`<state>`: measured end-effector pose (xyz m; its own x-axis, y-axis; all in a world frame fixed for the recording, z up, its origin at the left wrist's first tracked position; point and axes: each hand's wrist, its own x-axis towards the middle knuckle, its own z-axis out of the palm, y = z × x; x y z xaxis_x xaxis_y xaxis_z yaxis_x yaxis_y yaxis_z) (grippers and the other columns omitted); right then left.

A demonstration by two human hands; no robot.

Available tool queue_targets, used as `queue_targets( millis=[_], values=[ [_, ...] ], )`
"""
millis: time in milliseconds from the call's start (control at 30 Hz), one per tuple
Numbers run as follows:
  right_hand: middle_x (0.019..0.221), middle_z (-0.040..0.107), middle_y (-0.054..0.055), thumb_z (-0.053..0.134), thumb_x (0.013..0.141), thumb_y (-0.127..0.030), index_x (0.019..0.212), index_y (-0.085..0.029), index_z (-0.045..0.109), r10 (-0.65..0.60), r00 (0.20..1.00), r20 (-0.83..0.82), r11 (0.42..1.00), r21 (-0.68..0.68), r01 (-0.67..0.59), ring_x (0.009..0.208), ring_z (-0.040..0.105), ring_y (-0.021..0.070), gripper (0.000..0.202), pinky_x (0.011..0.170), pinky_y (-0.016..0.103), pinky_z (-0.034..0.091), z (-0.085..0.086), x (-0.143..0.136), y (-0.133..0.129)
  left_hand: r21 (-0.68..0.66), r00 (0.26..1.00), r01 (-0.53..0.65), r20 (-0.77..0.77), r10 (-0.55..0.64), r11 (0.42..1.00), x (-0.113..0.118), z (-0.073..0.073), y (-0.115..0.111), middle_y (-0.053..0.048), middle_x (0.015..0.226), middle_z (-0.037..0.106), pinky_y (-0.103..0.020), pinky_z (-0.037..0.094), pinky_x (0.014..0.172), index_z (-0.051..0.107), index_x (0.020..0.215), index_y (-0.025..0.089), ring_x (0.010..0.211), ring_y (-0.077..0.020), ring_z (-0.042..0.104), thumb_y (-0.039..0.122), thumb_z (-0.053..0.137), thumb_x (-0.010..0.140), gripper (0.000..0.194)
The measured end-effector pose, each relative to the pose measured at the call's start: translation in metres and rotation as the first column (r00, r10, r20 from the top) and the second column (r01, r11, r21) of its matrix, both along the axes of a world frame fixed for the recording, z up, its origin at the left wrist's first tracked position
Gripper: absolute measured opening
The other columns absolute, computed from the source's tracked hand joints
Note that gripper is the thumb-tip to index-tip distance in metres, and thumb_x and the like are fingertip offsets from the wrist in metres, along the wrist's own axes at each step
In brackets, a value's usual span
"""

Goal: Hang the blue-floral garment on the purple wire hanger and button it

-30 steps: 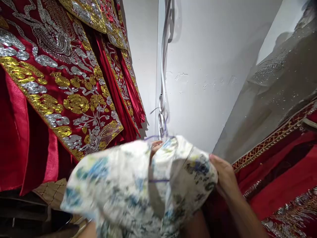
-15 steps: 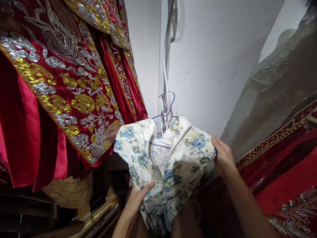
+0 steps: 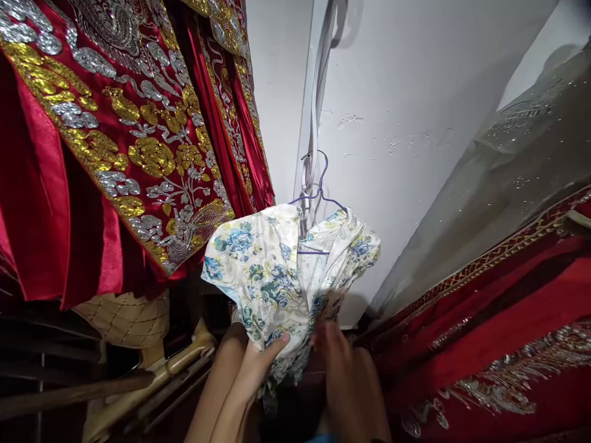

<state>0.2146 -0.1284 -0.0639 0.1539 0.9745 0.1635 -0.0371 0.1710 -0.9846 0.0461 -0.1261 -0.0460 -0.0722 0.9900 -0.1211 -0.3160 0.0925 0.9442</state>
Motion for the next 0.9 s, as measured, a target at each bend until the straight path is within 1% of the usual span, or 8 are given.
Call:
queue_targets(
  millis=[100, 233, 300, 400, 467, 600, 700, 900],
  values=[
    [0.054, 0.047, -0.002, 0.051, 0.091, -0.061, 0.065, -0.024, 0.048, 0.061, 0.995, -0.073, 0.996, -0.058, -0.065, 0.05, 0.044, 0.0163, 0.045, 0.052, 0.03, 0.039, 0.017, -0.027, -0.001, -0.006, 0.998, 0.052, -0.029, -0.052, 0.999, 0.0, 0.013, -0.008, -0.012, 0.123, 0.07, -0.046, 0.04, 0.113, 0.06, 0.133, 0.02, 0.126, -0.035, 0.058, 0.048, 0.084, 0.063, 0.079],
    [0.053, 0.042, -0.002, 0.054, 0.091, -0.059, 0.058, -0.021, 0.043, 0.171, 0.985, 0.023, 0.985, -0.035, -0.17, 0.051, 0.038, 0.0125, 0.052, 0.052, 0.027, 0.032, 0.04, -0.025, 0.002, -0.004, 0.989, -0.013, -0.147, 0.012, 1.0, -0.01, 0.015, -0.01, -0.014, 0.124, 0.068, -0.046, 0.041, 0.112, 0.056, 0.135, 0.017, 0.124, -0.036, 0.059, 0.049, 0.08, 0.068, 0.077],
    [0.052, 0.043, -0.002, 0.055, 0.09, -0.06, 0.059, -0.021, 0.045, 0.175, 0.984, -0.024, 0.982, -0.071, -0.176, 0.049, 0.038, 0.0121, 0.051, 0.05, 0.027, 0.031, 0.041, -0.023, -0.003, 0.048, 0.938, -0.231, -0.253, 0.236, 0.972, -0.011, 0.006, -0.012, -0.016, 0.135, 0.06, -0.048, 0.042, 0.11, 0.046, 0.14, 0.019, 0.125, -0.0366, 0.057, 0.051, 0.076, 0.072, 0.081],
    [0.052, 0.047, -0.001, 0.058, 0.085, -0.063, 0.058, -0.021, 0.049, 0.128, 0.986, -0.105, 0.983, -0.121, -0.141, 0.047, 0.037, 0.0123, 0.05, 0.048, 0.027, 0.031, 0.04, -0.026, -0.014, 0.332, 0.686, -0.501, -0.411, 0.601, 0.799, 0.002, -0.011, -0.02, -0.015, 0.151, 0.04, -0.046, 0.036, 0.115, 0.04, 0.141, 0.025, 0.138, -0.0347, 0.042, 0.047, 0.071, 0.079, 0.073],
    [0.052, 0.049, -0.001, 0.061, 0.081, -0.063, 0.058, -0.021, 0.052, 0.118, 0.987, -0.109, 0.981, -0.14, -0.133, 0.046, 0.038, 0.0124, 0.049, 0.048, 0.026, 0.032, 0.043, -0.031, -0.021, 0.488, 0.632, -0.385, -0.478, 0.609, 0.783, 0.016, -0.019, -0.025, -0.014, 0.147, 0.043, -0.045, 0.033, 0.116, 0.049, 0.133, 0.026, 0.139, -0.0326, 0.04, 0.04, 0.068, 0.083, 0.055],
    [0.05, 0.048, -0.001, 0.062, 0.08, -0.057, 0.056, -0.02, 0.056, 0.16, 0.987, -0.024, 0.975, -0.155, -0.162, 0.047, 0.039, 0.0123, 0.045, 0.048, 0.025, 0.032, 0.062, -0.033, -0.026, 0.534, 0.795, -0.036, -0.496, 0.348, 0.845, 0.039, -0.026, -0.018, -0.009, 0.108, 0.064, -0.035, 0.051, 0.088, 0.062, 0.108, 0.021, 0.103, -0.0243, 0.063, 0.032, 0.051, 0.093, 0.021],
    [0.048, 0.049, -0.002, 0.067, 0.077, -0.05, 0.055, -0.02, 0.058, 0.144, 0.989, 0.041, 0.98, -0.148, -0.136, 0.046, 0.04, 0.0117, 0.039, 0.046, 0.024, 0.031, 0.077, -0.024, -0.014, 0.536, 0.829, 0.053, -0.494, 0.262, 0.843, 0.042, -0.025, -0.006, -0.003, 0.077, 0.058, -0.025, 0.045, 0.065, 0.058, 0.081, 0.019, 0.072, -0.0167, 0.057, 0.031, 0.047, 0.097, 0.023],
    [0.055, 0.063, 0.002, 0.069, 0.077, -0.051, 0.069, -0.016, 0.069, 0.081, 0.996, -0.045, 0.996, -0.034, -0.083, 0.041, 0.038, 0.0081, 0.036, 0.041, 0.022, 0.027, 0.136, 0.004, 0.053, 0.452, 0.747, 0.26, -0.654, 0.119, 0.853, 0.045, -0.037, -0.003, -0.003, 0.078, 0.055, -0.023, 0.04, 0.064, 0.055, 0.078, 0.018, 0.071, -0.0151, 0.053, 0.026, 0.042, 0.099, 0.026]
  ],
)
